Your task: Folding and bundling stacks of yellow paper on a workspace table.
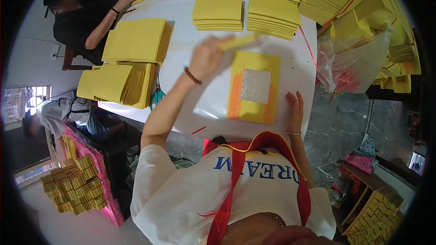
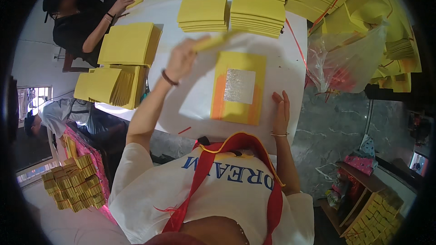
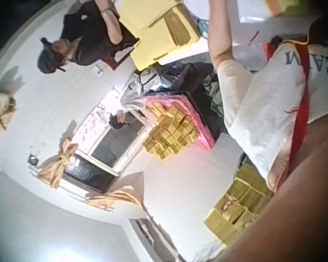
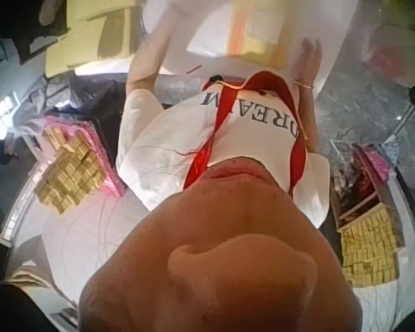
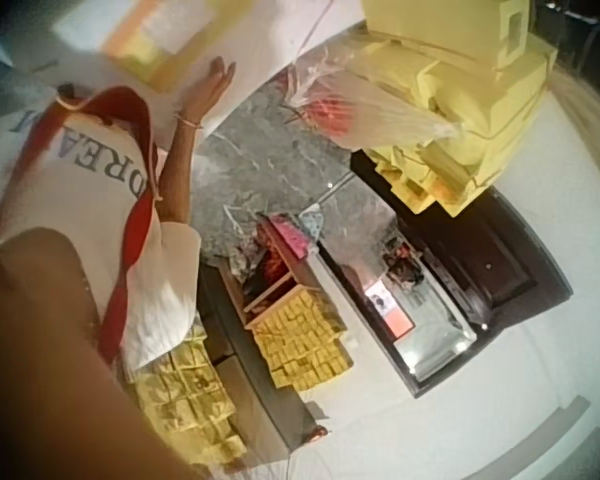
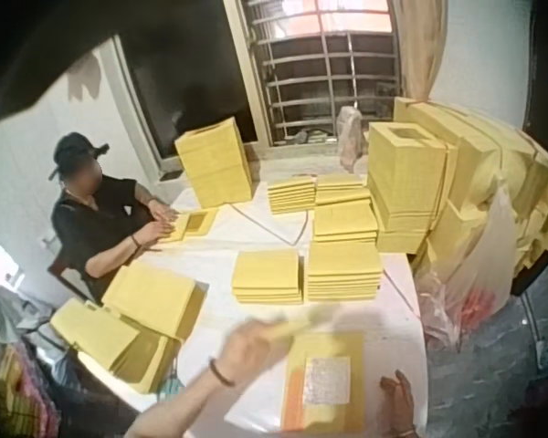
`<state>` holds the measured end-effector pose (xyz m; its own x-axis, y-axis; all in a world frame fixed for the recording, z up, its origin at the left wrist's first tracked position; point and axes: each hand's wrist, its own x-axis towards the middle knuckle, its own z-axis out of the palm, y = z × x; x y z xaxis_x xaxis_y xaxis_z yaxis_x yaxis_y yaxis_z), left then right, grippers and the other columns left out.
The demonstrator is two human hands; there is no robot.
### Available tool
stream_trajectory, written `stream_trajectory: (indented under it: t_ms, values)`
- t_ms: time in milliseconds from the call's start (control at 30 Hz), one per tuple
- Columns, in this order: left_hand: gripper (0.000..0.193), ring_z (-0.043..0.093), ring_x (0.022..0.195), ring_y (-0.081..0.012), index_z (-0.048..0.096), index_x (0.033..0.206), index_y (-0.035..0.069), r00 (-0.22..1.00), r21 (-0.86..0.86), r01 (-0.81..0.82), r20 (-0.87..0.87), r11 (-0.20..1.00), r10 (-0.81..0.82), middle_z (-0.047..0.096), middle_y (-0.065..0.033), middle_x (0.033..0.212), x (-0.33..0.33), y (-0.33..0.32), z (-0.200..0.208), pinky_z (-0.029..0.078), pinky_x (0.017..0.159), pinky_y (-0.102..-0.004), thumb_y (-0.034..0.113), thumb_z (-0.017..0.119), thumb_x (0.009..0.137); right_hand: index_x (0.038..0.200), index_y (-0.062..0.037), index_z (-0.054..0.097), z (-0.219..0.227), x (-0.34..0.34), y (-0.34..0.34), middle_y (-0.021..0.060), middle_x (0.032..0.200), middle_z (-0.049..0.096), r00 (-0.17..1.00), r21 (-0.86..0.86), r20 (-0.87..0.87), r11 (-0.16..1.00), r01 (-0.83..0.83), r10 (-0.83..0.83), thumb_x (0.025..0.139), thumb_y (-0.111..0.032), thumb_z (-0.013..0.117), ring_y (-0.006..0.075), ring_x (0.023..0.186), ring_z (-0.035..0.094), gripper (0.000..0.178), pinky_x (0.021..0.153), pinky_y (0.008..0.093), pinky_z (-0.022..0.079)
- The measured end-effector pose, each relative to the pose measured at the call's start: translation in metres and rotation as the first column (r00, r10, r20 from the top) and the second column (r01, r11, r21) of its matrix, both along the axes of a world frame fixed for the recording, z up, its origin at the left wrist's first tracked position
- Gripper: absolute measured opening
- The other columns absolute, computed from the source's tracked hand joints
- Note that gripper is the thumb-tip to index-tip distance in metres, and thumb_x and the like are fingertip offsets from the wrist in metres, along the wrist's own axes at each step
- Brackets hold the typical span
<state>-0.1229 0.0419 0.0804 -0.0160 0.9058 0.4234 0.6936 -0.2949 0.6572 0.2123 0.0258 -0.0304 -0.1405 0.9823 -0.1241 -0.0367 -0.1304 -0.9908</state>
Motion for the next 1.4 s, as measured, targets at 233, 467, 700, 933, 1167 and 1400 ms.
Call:
stream_trajectory:
  t_ms: [233, 467, 700, 933, 1167, 1400]
  values:
    - [0.046, 0.049, 0.105, -0.0251, 0.055, 0.117, 0.022, 0.758, 0.345, -0.191, -0.543, 0.919, 0.361, 0.058, -0.0015, 0.114, -0.075, 0.109, -0.026, 0.033, 0.087, -0.0406, 0.001, 0.051, 0.075, 0.129, 0.0009, 0.039, -0.005, 0.003, 0.002, 0.0157, 0.114, 0.055, 0.999, -0.031, -0.016, 0.999, -0.030, 0.030, 0.097, -0.030, 0.033, 0.0239, 0.111, 0.050, 0.045, 0.099, 0.0352, 0.033]
    - [0.058, 0.046, 0.112, -0.0207, 0.043, 0.128, 0.031, 0.673, -0.154, -0.224, -0.739, 0.962, 0.038, 0.046, 0.0047, 0.130, -0.084, 0.125, -0.071, 0.034, 0.089, -0.0427, 0.007, 0.056, 0.076, 0.125, 0.0008, 0.044, -0.004, 0.005, 0.001, 0.0139, 0.110, 0.057, 1.000, -0.066, -0.001, 0.998, -0.021, 0.021, 0.096, -0.027, 0.035, 0.0216, 0.106, 0.053, 0.041, 0.097, 0.0333, 0.036]
    - [0.064, 0.027, 0.129, -0.0271, 0.024, 0.139, 0.024, 0.615, -0.164, -0.259, -0.788, 0.952, 0.032, 0.023, -0.0035, 0.145, -0.077, 0.104, -0.100, 0.025, 0.101, -0.0480, 0.011, 0.048, 0.081, 0.120, 0.0018, 0.050, -0.009, -0.002, -0.004, 0.0126, 0.105, 0.060, 0.993, -0.016, 0.084, 0.996, -0.086, 0.087, 0.094, -0.016, 0.041, 0.0193, 0.099, 0.056, 0.033, 0.091, 0.0307, 0.040]
    - [0.068, 0.023, 0.130, -0.0290, 0.022, 0.139, 0.023, 0.618, -0.268, -0.255, -0.784, 0.929, -0.057, 0.022, -0.0064, 0.144, -0.081, 0.113, -0.079, 0.021, 0.103, -0.0483, 0.014, 0.050, 0.078, 0.117, 0.0027, 0.052, -0.011, -0.004, -0.004, 0.0120, 0.103, 0.061, 0.992, 0.008, 0.075, 0.995, -0.098, 0.097, 0.091, -0.013, 0.046, 0.0186, 0.097, 0.056, 0.031, 0.090, 0.0302, 0.041]
    - [0.074, 0.026, 0.129, -0.0316, 0.022, 0.138, 0.023, 0.588, -0.147, -0.276, -0.807, 0.950, 0.046, 0.022, -0.0095, 0.143, -0.069, 0.103, -0.062, 0.024, 0.100, -0.0509, 0.011, 0.056, 0.074, 0.116, 0.0032, 0.052, -0.022, -0.004, -0.007, 0.0106, 0.102, 0.061, 0.993, 0.025, 0.039, 0.994, -0.110, 0.109, 0.089, -0.010, 0.051, 0.0170, 0.094, 0.057, 0.030, 0.086, 0.0283, 0.044]
    - [0.051, 0.043, 0.110, -0.0338, 0.050, 0.120, 0.014, 0.892, -0.029, -0.001, -0.452, 1.000, -0.012, 0.045, -0.0143, 0.125, -0.006, 0.042, -0.052, 0.037, 0.086, -0.0468, 0.010, 0.060, 0.070, 0.104, 0.0007, 0.061, -0.019, 0.002, 0.002, 0.0083, 0.094, 0.065, 0.972, 0.129, 0.184, 0.976, -0.174, 0.149, 0.083, -0.010, 0.056, 0.0126, 0.092, 0.059, 0.023, 0.086, 0.0274, 0.043]
